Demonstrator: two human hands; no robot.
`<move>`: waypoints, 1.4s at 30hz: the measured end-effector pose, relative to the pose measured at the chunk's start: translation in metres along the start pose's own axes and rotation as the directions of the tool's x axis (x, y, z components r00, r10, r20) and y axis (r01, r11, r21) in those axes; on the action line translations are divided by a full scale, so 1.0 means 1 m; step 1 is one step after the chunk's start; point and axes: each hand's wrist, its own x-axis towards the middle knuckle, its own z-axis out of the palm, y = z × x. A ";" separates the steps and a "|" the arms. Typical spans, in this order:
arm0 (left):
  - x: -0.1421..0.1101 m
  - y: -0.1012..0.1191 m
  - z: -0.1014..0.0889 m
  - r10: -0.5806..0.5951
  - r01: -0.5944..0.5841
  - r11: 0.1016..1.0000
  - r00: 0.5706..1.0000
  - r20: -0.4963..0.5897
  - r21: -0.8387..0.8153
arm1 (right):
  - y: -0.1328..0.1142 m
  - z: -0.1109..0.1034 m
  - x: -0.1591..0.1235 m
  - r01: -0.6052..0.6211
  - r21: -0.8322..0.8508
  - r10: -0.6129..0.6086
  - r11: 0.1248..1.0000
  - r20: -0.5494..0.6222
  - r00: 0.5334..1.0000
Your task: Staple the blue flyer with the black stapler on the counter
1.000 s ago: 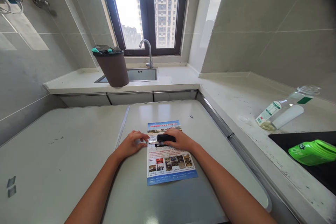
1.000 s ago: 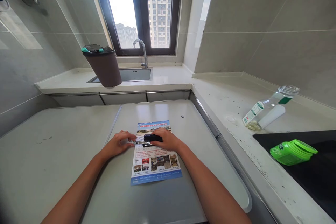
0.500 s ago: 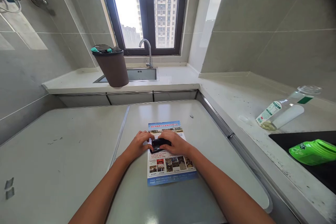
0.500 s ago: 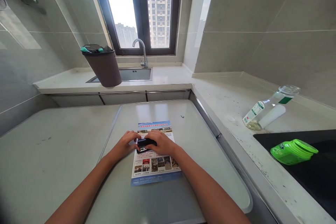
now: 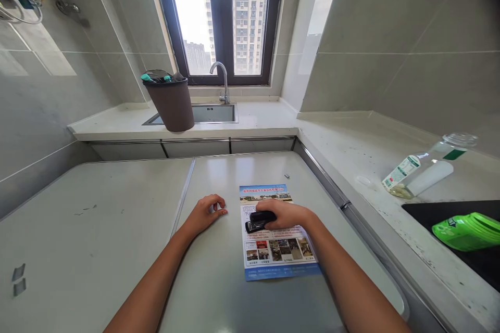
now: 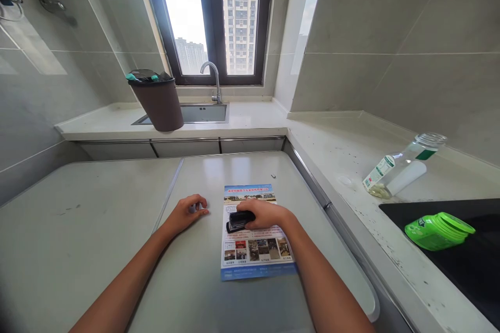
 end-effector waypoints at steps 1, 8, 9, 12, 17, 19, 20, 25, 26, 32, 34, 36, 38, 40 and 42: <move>0.000 0.001 0.000 -0.005 0.005 1.000 1.000 0.006 -0.007 | 0.005 -0.006 -0.007 -0.024 0.005 0.024 1.000 0.034 0.999; 0.000 0.003 -0.001 -0.028 0.030 0.997 0.999 0.035 -0.065 | 0.027 -0.028 -0.041 -0.250 0.111 0.236 0.962 0.126 0.964; 0.000 0.003 -0.001 -0.025 0.028 0.997 0.999 0.041 -0.067 | 0.028 -0.028 -0.043 -0.261 0.118 0.245 0.958 0.135 0.960; 0.000 0.002 0.000 -0.019 0.022 0.997 0.998 0.053 -0.067 | 0.028 -0.029 -0.045 -0.284 0.120 0.265 0.951 0.156 0.952; 0.000 0.000 0.001 -0.020 0.024 0.997 0.998 0.052 -0.067 | 0.037 -0.031 -0.053 -0.374 0.066 0.361 0.925 0.156 0.920; 0.000 0.000 0.001 -0.018 0.021 0.997 0.999 0.049 -0.069 | 0.042 -0.031 -0.057 -0.392 0.054 0.382 0.918 0.136 0.914; 0.000 0.001 0.001 -0.016 0.019 0.997 0.999 0.049 -0.069 | 0.045 -0.031 -0.059 -0.392 0.055 0.383 0.918 0.128 0.915; 0.000 0.002 -0.001 -0.026 0.029 0.997 0.999 0.034 -0.072 | 0.050 -0.030 -0.061 -0.418 0.038 0.409 0.908 0.141 0.901; 0.000 0.002 -0.001 -0.031 0.033 0.997 0.999 0.023 -0.074 | 0.049 -0.031 -0.061 -0.422 0.034 0.413 0.906 0.146 0.899; 0.000 0.002 -0.005 -0.061 0.057 0.992 0.998 -0.034 -0.113 | 0.039 -0.042 -0.060 -0.312 0.144 0.295 0.939 0.130 0.947; 0.001 0.001 -0.006 -0.075 0.066 0.989 0.995 -0.063 -0.129 | 0.044 -0.043 -0.057 -0.256 0.214 0.281 0.943 -0.096 0.955; 0.001 0.000 -0.008 -0.091 0.074 0.985 0.991 -0.101 -0.159 | 0.056 -0.039 -0.052 -0.258 0.243 0.345 0.935 -0.456 0.821; 0.002 -0.002 -0.009 -0.113 0.082 0.975 0.984 -0.141 -0.207 | 0.073 -0.031 -0.046 -0.322 0.223 0.380 0.920 -0.709 0.594; 0.002 -0.004 -0.011 -0.137 0.085 0.959 0.974 -0.179 -0.269 | 0.089 -0.022 -0.042 -0.382 0.128 0.329 0.915 -0.785 0.524; 0.002 -0.004 -0.012 -0.156 0.081 0.941 0.965 -0.211 -0.327 | 0.102 -0.014 -0.039 -0.406 0.013 0.266 0.914 -0.774 0.574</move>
